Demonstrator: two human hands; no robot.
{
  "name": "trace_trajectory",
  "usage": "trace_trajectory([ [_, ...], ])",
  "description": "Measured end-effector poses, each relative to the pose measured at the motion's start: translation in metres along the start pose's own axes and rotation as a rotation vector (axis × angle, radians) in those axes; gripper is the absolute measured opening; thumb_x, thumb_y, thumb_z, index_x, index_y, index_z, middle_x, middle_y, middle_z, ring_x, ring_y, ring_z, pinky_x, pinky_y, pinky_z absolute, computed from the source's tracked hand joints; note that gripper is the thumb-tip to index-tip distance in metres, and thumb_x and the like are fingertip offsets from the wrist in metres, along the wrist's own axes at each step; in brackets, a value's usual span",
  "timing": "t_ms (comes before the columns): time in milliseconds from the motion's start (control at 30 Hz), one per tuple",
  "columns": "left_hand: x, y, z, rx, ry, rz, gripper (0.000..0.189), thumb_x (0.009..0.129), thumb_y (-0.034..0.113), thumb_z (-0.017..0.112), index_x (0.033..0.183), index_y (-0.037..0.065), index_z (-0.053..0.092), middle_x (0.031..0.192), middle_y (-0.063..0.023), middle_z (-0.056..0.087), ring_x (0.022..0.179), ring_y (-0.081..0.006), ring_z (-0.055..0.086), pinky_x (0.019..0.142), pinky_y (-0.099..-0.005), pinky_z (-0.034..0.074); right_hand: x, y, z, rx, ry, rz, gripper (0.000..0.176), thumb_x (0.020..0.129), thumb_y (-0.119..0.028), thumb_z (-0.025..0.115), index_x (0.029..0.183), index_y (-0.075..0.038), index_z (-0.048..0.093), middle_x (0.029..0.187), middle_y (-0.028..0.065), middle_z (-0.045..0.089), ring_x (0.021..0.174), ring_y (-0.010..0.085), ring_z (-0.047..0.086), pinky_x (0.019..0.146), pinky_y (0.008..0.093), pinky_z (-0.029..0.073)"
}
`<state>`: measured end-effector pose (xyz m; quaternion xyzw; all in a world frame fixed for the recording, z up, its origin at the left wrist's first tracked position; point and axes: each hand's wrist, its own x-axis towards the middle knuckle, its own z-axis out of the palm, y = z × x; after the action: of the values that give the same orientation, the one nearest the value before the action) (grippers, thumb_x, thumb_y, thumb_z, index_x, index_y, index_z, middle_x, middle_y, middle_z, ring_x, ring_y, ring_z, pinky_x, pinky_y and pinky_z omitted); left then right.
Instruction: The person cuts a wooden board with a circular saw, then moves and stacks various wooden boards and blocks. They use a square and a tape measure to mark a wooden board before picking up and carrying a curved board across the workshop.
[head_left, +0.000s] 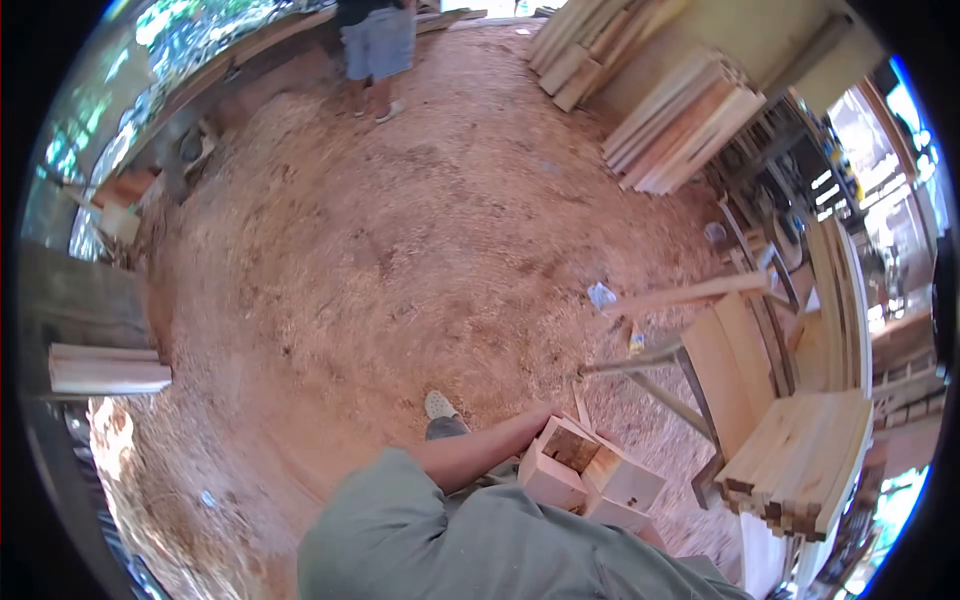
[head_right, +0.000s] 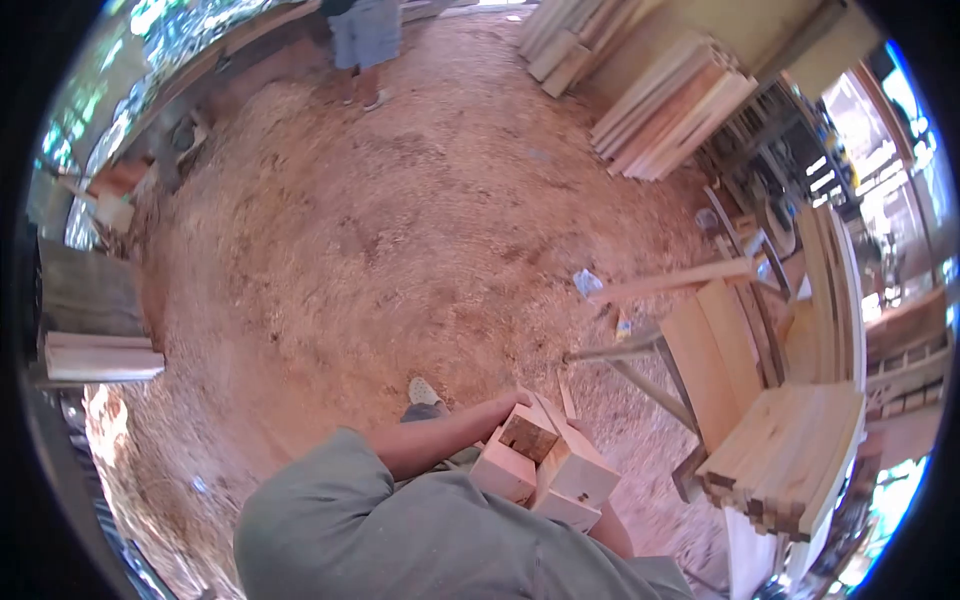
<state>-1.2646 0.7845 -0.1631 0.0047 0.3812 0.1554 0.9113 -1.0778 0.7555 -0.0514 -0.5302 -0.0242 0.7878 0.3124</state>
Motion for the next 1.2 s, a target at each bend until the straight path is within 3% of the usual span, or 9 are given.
trace_trajectory([
  [200,-0.070,0.072,-0.074,-0.035,-0.026,0.190,0.045,0.076,0.040,0.054,0.103,0.004,0.060,0.093,-0.0149,0.064,0.083,-0.0303,0.060,0.077,-0.0438,0.047,0.057,-0.001,0.109,-0.182,-0.082,0.051,0.041,0.086,-0.036,0.054,0.110,-0.003,0.060,0.096,0.0127,0.065,0.082,0.0227,0.063,0.075,0.0356,0.051],
  [467,-0.213,0.140,-0.138,-0.228,0.388,0.592,0.034,0.080,0.037,0.050,0.084,0.005,0.063,0.085,-0.0135,0.065,0.079,-0.0262,0.060,0.074,-0.0382,0.046,0.148,-0.002,0.241,-0.541,-0.231,0.256,0.041,0.086,-0.036,0.053,0.109,-0.002,0.060,0.095,0.0126,0.065,0.081,0.0228,0.063,0.074,0.0358,0.051],
  [500,-0.219,0.148,-0.156,-0.283,0.418,0.636,0.034,0.080,0.037,0.050,0.084,0.005,0.063,0.085,-0.0135,0.065,0.079,-0.0262,0.060,0.074,-0.0382,0.046,0.162,0.001,0.260,-0.595,-0.258,0.284,0.041,0.086,-0.036,0.053,0.109,-0.002,0.060,0.095,0.0126,0.065,0.081,0.0228,0.063,0.074,0.0358,0.051],
  [567,-0.230,0.163,-0.197,-0.262,0.341,0.715,0.045,0.077,0.034,0.052,0.107,0.001,0.060,0.103,-0.0174,0.064,0.095,-0.0267,0.061,0.087,-0.0360,0.045,0.188,0.010,0.289,-0.666,-0.301,0.342,0.041,0.086,-0.035,0.053,0.109,-0.002,0.060,0.095,0.0125,0.065,0.081,0.0228,0.063,0.074,0.0359,0.051],
  [900,-0.377,0.215,-0.337,-0.281,0.564,1.166,0.032,0.077,0.040,0.052,0.072,0.011,0.065,0.073,-0.0052,0.064,0.066,-0.0169,0.059,0.061,-0.0311,0.045,0.320,0.083,0.492,-0.934,-0.520,0.594,0.040,0.086,-0.035,0.053,0.109,-0.002,0.060,0.094,0.0124,0.065,0.081,0.0229,0.063,0.074,0.0361,0.051],
  [933,-0.385,0.215,-0.357,-0.303,0.572,1.175,0.032,0.077,0.040,0.052,0.072,0.011,0.065,0.073,-0.0052,0.064,0.066,-0.0169,0.059,0.061,-0.0311,0.045,0.326,0.093,0.513,-0.965,-0.539,0.616,0.040,0.086,-0.034,0.053,0.109,-0.002,0.060,0.094,0.0124,0.065,0.081,0.0229,0.063,0.074,0.0362,0.051],
  [1000,-0.391,0.218,-0.411,-0.319,0.418,1.005,0.034,0.080,0.030,0.053,0.094,0.002,0.065,0.091,-0.0142,0.066,0.082,-0.0231,0.063,0.077,-0.0355,0.049,0.336,0.115,0.561,-1.034,-0.582,0.650,0.040,0.086,-0.034,0.053,0.109,-0.002,0.060,0.094,0.0124,0.065,0.081,0.0229,0.063,0.074,0.0362,0.051],
  [1100,-0.407,0.216,-0.458,-0.470,0.633,0.975,0.033,0.080,0.031,0.052,0.090,0.003,0.066,0.086,-0.0146,0.067,0.073,-0.0255,0.064,0.071,-0.0384,0.051,0.349,0.160,0.626,-1.108,-0.649,0.691,0.040,0.086,-0.034,0.053,0.109,-0.002,0.060,0.094,0.0123,0.065,0.080,0.0229,0.064,0.073,0.0363,0.051],
  [1200,-0.423,0.213,-0.511,-0.736,0.531,0.932,0.026,0.075,0.033,0.052,0.075,0.011,0.066,0.073,-0.0073,0.063,0.066,-0.0245,0.059,0.060,-0.0433,0.046,0.361,0.207,0.682,-1.166,-0.680,0.720,0.040,0.086,-0.034,0.053,0.109,-0.002,0.060,0.094,0.0123,0.065,0.080,0.0230,0.064,0.073,0.0364,0.051],
])
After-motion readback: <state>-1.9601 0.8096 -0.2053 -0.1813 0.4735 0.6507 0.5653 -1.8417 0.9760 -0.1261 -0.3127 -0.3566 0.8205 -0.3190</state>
